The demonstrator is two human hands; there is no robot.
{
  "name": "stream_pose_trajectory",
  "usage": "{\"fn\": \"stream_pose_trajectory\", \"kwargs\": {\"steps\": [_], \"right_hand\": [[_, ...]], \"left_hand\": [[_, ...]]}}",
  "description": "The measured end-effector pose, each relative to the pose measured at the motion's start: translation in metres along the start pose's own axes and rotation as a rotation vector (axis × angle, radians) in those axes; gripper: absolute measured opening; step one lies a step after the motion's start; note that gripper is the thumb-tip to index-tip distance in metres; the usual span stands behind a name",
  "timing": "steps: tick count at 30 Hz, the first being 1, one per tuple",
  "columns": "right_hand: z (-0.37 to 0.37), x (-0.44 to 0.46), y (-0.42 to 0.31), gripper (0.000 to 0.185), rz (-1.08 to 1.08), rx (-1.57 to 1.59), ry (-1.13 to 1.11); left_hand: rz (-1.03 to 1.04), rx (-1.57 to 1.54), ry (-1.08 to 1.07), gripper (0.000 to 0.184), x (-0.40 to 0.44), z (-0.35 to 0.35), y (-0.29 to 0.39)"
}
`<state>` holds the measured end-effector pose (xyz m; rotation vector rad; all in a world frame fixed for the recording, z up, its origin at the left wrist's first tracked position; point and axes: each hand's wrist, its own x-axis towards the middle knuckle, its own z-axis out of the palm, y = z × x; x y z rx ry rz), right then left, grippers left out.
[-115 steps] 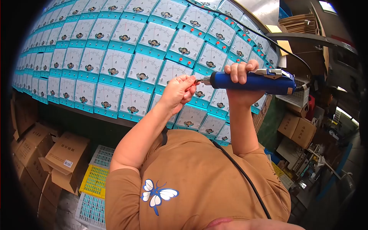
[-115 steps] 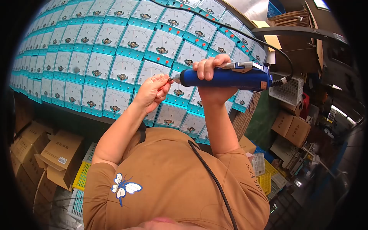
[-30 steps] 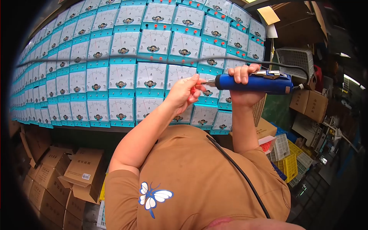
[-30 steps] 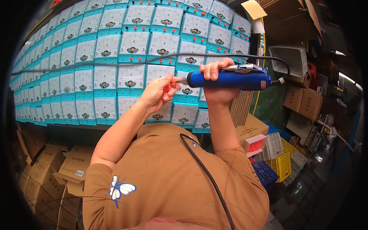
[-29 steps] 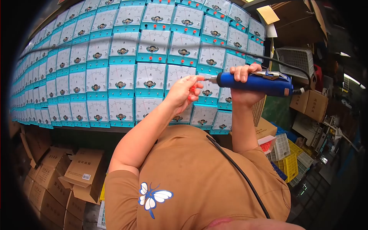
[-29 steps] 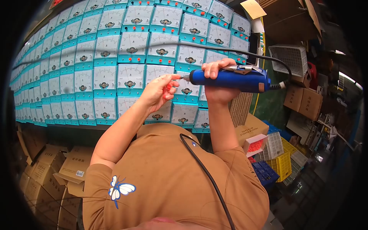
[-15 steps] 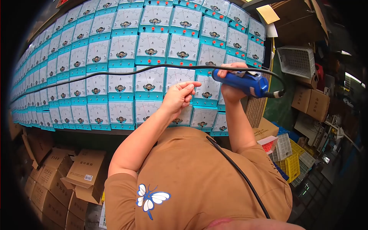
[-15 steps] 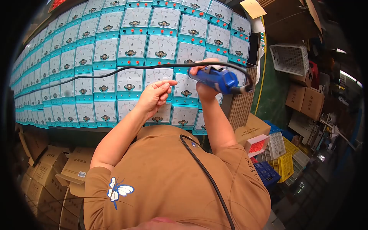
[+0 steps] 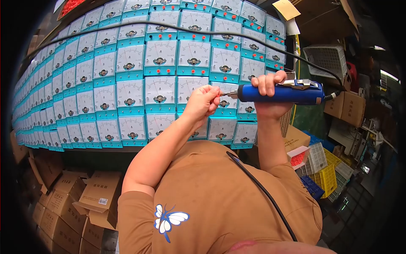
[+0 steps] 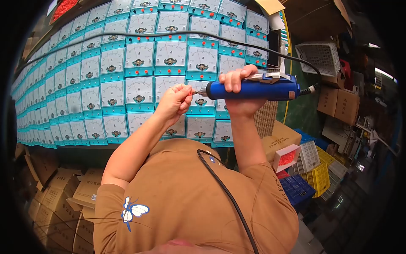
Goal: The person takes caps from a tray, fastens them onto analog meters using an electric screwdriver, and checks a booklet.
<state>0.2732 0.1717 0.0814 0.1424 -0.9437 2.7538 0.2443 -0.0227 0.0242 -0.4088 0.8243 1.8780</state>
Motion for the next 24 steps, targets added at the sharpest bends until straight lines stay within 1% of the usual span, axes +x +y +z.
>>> {"fn": "stream_pose_trajectory", "kwargs": {"steps": [2,3,5,9,10,11,13,17,19,20,22,23,24], "right_hand": [[0.002,-0.009,0.0,0.046,-0.011,0.023,0.031],[0.0,-0.01,-0.002,0.046,-0.01,0.04,0.065],[-0.003,-0.013,-0.006,0.047,-0.006,0.077,0.139],[-0.012,-0.009,-0.003,0.046,-0.228,-0.249,0.151],[-0.016,-0.008,-0.001,0.047,-0.244,-0.31,0.158],[-0.019,-0.006,0.001,0.048,-0.262,-0.37,0.165],[-0.015,-0.006,0.005,0.049,-0.259,-0.434,0.179],[-0.005,-0.007,0.005,0.047,-0.138,-0.094,0.118],[-0.001,-0.01,0.007,0.047,-0.079,-0.046,0.084],[0.0,-0.01,0.007,0.047,-0.053,-0.024,0.067],[-0.001,-0.01,0.005,0.045,-0.046,-0.002,0.094],[-0.002,-0.008,0.002,0.044,-0.04,0.025,0.114],[-0.003,-0.008,0.0,0.044,-0.034,0.051,0.136]], "left_hand": [[-0.031,0.013,-0.046,0.017,0.002,0.004,-0.003],[-0.07,0.023,-0.109,0.016,0.0,0.005,-0.002],[-0.044,0.049,-0.069,0.016,-0.001,0.011,-0.004],[0.034,0.062,0.062,0.019,0.005,0.006,-0.009],[0.05,0.052,0.101,0.019,0.004,0.005,-0.009],[0.023,0.058,0.13,0.019,0.003,0.004,-0.009],[0.007,0.008,0.088,0.018,0.004,-0.001,-0.01],[0.014,-0.023,0.054,0.02,0.008,-0.003,-0.01],[0.034,0.001,0.033,0.019,0.007,0.005,-0.007],[-0.002,-0.017,0.017,0.018,0.007,0.006,-0.007],[-0.075,-0.056,-0.012,0.017,0.005,0.008,-0.007],[-0.073,-0.015,-0.073,0.017,0.004,0.007,-0.002],[-0.037,0.018,-0.056,0.017,0.005,0.007,-0.001]]}}
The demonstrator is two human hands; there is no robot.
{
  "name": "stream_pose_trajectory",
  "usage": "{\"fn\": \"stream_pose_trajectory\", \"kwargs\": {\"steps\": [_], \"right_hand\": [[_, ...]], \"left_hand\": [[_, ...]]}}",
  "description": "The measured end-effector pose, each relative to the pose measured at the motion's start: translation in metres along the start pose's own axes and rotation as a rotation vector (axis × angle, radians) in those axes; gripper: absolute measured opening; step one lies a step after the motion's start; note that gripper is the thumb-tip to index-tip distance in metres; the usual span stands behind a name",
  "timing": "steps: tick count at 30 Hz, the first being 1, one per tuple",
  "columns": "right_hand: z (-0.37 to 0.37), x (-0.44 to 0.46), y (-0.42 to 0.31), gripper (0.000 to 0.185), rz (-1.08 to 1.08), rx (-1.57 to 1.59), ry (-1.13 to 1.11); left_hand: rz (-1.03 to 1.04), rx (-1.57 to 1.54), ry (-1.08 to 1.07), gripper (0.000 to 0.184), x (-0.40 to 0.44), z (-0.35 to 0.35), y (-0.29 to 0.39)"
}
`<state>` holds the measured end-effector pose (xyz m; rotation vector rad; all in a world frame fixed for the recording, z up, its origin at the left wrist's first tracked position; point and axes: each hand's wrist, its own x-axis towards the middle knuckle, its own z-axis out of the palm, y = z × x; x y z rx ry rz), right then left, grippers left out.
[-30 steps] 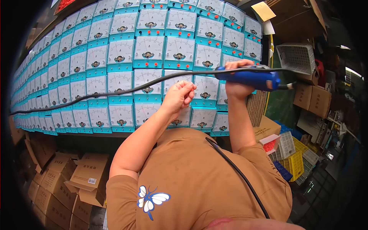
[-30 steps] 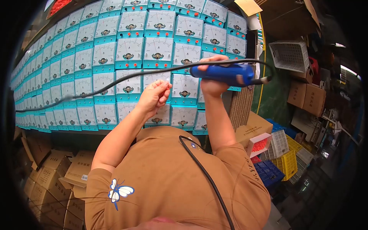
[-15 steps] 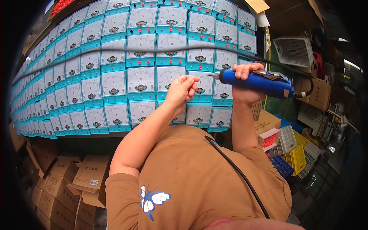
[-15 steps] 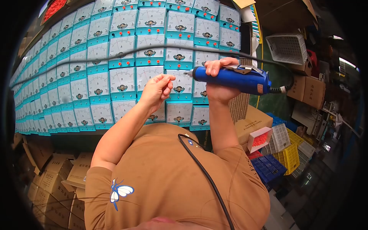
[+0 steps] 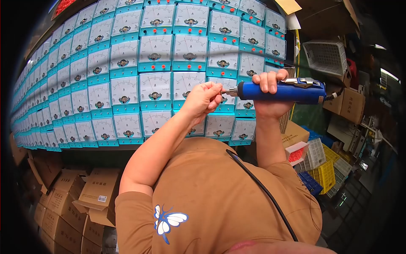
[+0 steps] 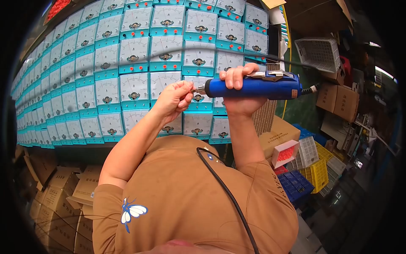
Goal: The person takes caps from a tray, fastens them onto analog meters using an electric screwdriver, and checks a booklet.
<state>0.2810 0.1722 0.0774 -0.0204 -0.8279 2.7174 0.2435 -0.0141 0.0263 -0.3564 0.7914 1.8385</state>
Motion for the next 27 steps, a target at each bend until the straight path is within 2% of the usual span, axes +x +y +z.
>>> {"fn": "stream_pose_trajectory", "kwargs": {"steps": [1,5,8,12,16,17,20,25,27], "right_hand": [[-0.004,0.002,0.0,0.045,-0.008,-0.021,0.017],[-0.021,0.011,0.0,0.053,-0.275,-0.41,0.0],[-0.026,0.014,0.007,0.052,-0.277,-0.504,-0.032],[-0.038,0.018,0.022,0.054,-0.255,-0.447,-0.054],[-0.028,0.013,0.034,0.048,-0.204,-0.554,-0.042],[-0.039,0.011,0.037,0.046,-0.198,-0.587,-0.147],[-0.033,0.005,0.046,0.046,-0.178,-0.565,-0.137],[-0.037,0.018,0.022,0.058,-0.262,-0.423,0.023],[-0.039,0.017,-0.004,0.048,-0.235,-0.293,0.044]], "left_hand": [[0.037,0.035,0.016,0.017,0.003,0.001,0.001],[0.106,0.09,0.125,0.021,0.009,-0.016,0.0],[0.087,0.12,0.181,0.018,0.005,-0.014,-0.001],[0.068,0.113,0.146,0.015,0.001,-0.02,-0.004],[0.067,0.083,0.125,0.015,0.001,-0.019,-0.005],[0.071,0.087,0.131,0.015,0.001,-0.017,-0.005],[0.087,0.114,0.124,0.014,0.004,-0.009,-0.004],[0.055,0.112,0.094,0.016,0.003,-0.004,-0.003],[0.023,0.073,0.126,0.016,0.006,-0.001,-0.004]]}}
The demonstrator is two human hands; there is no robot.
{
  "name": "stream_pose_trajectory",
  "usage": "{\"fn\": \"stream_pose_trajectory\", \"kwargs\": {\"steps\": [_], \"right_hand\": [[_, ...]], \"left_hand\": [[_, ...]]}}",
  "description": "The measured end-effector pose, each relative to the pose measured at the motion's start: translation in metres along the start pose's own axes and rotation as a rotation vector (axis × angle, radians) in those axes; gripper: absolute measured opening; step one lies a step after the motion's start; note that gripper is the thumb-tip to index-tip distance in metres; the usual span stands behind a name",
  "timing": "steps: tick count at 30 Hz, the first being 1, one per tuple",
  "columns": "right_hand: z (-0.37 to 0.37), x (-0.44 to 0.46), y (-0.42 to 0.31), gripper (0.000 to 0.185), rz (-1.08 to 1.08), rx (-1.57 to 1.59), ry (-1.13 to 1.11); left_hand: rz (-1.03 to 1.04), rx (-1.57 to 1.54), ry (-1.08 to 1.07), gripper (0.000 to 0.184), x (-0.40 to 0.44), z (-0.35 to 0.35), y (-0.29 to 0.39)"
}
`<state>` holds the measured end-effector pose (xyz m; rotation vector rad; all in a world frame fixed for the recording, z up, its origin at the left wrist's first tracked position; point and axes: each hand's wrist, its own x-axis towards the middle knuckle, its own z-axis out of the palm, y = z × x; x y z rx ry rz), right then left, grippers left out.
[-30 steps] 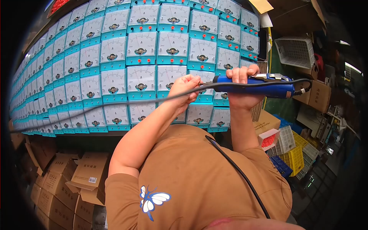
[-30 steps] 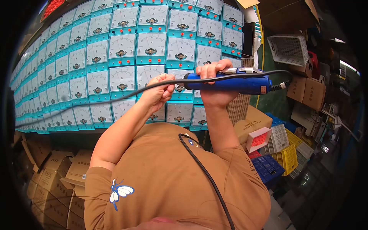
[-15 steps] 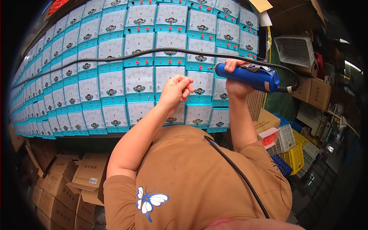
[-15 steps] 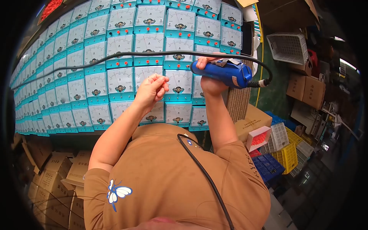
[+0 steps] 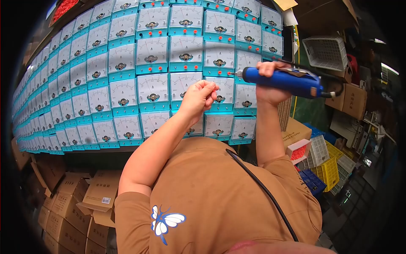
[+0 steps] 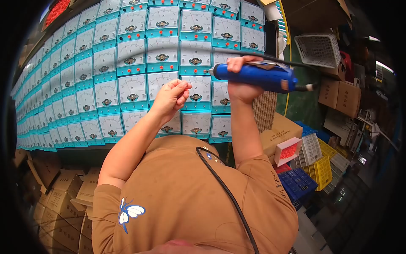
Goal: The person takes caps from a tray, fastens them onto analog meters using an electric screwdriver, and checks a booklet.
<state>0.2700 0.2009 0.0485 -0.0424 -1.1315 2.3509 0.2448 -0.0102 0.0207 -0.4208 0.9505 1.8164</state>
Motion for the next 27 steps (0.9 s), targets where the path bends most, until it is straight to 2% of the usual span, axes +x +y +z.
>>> {"fn": "stream_pose_trajectory", "kwargs": {"steps": [3,7,8,10,12,14,17,22,25,27], "right_hand": [[0.014,-0.006,-0.032,0.042,0.128,0.226,-0.083],[0.019,-0.027,-0.042,0.045,0.162,0.271,-0.086],[0.015,-0.027,-0.044,0.046,0.144,0.251,-0.066],[0.005,-0.028,-0.047,0.048,0.108,0.211,-0.015],[-0.001,-0.03,-0.047,0.046,-0.017,0.058,0.046],[-0.018,-0.028,-0.044,0.049,-0.142,-0.152,0.06],[-0.021,-0.027,-0.034,0.05,-0.201,-0.223,0.045],[-0.033,-0.024,-0.021,0.045,-0.187,-0.217,0.126],[-0.042,-0.023,-0.014,0.06,-0.16,-0.297,0.107],[-0.036,-0.025,-0.007,0.051,-0.166,-0.267,0.055]], "left_hand": [[-0.02,-0.028,-0.028,0.016,0.006,0.013,-0.005],[-0.117,-0.155,-0.18,0.015,0.002,0.032,-0.01],[-0.123,-0.131,-0.224,0.017,0.002,0.03,-0.013],[-0.101,-0.101,-0.118,0.019,0.003,0.038,-0.013],[-0.109,-0.06,-0.019,0.024,0.009,0.035,-0.012],[-0.09,-0.03,-0.003,0.022,0.011,0.025,-0.016],[-0.098,-0.009,-0.053,0.019,0.006,0.015,-0.018],[-0.089,0.131,-0.071,0.016,0.0,0.014,-0.02],[-0.098,0.122,-0.048,0.016,0.002,0.013,-0.02],[-0.095,0.115,-0.037,0.017,0.002,0.019,-0.019]]}}
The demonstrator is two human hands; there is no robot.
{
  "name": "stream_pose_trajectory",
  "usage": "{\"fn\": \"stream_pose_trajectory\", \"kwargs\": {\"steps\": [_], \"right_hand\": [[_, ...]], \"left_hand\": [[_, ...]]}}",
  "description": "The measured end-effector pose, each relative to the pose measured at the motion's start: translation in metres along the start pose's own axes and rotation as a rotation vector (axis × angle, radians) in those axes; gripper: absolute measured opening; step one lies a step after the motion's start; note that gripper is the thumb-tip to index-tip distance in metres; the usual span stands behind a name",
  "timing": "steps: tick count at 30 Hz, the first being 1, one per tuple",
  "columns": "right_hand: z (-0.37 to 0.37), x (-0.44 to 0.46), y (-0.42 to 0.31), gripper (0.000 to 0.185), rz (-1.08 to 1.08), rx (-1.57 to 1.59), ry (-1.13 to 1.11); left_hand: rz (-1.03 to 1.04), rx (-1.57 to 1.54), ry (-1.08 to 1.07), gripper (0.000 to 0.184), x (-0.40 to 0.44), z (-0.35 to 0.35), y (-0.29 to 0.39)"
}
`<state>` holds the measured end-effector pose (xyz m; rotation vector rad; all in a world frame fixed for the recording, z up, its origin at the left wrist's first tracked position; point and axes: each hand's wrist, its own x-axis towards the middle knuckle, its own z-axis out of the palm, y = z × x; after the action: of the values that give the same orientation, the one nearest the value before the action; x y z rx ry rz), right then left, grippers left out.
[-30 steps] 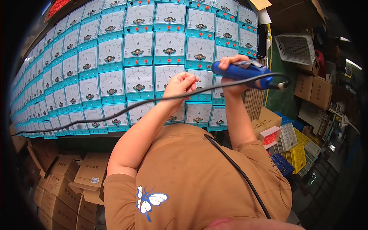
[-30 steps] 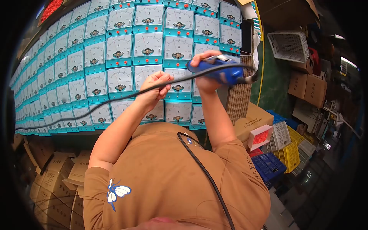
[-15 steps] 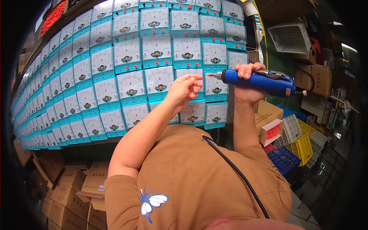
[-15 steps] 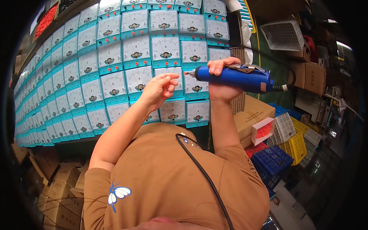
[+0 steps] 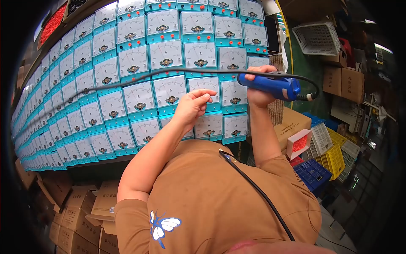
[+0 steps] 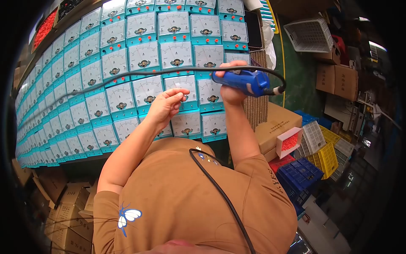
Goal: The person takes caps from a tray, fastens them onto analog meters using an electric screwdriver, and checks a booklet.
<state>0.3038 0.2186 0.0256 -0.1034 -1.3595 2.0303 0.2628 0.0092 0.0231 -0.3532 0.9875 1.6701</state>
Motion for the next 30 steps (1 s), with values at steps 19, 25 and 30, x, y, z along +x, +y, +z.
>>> {"fn": "stream_pose_trajectory", "kwargs": {"steps": [19,25,30], "right_hand": [[0.023,0.001,-0.054,0.045,0.288,0.52,-0.111],[0.008,0.007,-0.049,0.045,0.059,0.158,0.033],[-0.013,0.014,-0.038,0.049,-0.026,-0.046,0.133]], "left_hand": [[-0.056,-0.217,-0.193,0.014,0.016,0.017,-0.001],[-0.066,-0.209,-0.042,0.021,0.019,0.017,0.004],[-0.069,-0.126,-0.117,0.019,0.015,-0.001,-0.005]]}}
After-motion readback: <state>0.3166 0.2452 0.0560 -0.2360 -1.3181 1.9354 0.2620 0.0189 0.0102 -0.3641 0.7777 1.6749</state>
